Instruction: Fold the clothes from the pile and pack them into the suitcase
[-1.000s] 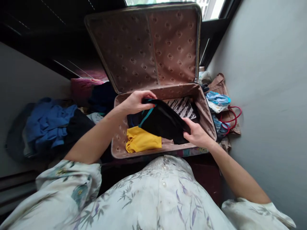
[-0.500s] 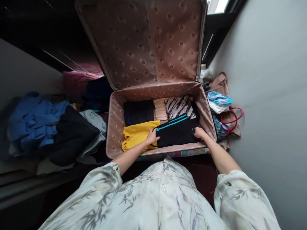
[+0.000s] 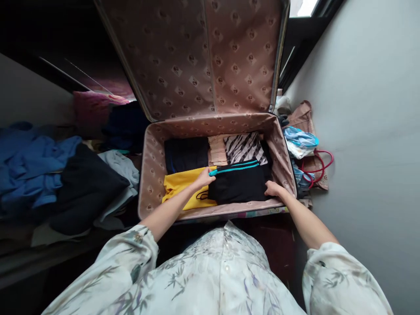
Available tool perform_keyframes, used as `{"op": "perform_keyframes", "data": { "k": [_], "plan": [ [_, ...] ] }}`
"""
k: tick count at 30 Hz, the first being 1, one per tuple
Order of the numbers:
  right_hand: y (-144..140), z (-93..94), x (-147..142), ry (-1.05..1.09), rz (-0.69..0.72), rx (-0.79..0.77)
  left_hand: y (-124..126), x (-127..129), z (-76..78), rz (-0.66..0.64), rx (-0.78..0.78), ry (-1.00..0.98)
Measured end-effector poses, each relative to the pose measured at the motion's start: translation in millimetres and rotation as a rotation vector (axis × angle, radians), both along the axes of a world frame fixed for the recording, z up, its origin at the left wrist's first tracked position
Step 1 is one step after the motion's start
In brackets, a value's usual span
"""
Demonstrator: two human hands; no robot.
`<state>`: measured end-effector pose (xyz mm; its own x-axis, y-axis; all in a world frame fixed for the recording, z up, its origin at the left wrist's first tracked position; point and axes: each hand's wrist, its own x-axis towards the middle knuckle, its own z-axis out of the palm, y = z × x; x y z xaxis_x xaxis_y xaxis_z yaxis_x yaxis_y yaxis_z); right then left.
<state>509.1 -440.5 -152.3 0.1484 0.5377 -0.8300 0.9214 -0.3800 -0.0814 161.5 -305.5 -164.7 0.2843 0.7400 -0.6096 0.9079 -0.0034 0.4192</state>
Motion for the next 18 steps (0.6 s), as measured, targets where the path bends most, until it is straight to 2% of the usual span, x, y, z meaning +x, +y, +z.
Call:
{"op": "perform_keyframes", "data": {
  "k": [2, 4, 6, 8, 10, 12, 15, 18],
  "plan": [
    [0, 0.5, -5, -0.047, 0.043, -0.008, 6, -6, 4.7, 0.04, 0.013, 0.029],
    [0, 1.4, -13, -0.105, 0.096, 0.017, 2, -9, 8.3, 0.008, 0.119, 0.093],
    [2, 1.9, -22, -0.135, 0.16, 0.073, -12, -9, 9.5, -0.169, 0.272, 0.107],
    [5, 0.5, -31, -0.098, 0.235, 0.115, -29, -7, 7.0, -0.448, 0.318, 0.055],
    [10, -4.6, -40, -0.007, 0.313, 0.097, -46, -6, 0.9, -0.671, 0.164, 0.017],
    [16, -14.1, -47, 0.094, 0.379, 0.038, -57, -6, -7.5, -0.773, -0.03, 0.032],
    [24, -33.4, -59, 0.192, 0.425, -0.038, -62, -5, -18.6, -0.783, -0.16, 0.039],
    [31, -48.7, -70, 0.217, 0.389, -0.007, -61, -2, -21.6, -0.74, -0.199, 0.008]
  ]
}}
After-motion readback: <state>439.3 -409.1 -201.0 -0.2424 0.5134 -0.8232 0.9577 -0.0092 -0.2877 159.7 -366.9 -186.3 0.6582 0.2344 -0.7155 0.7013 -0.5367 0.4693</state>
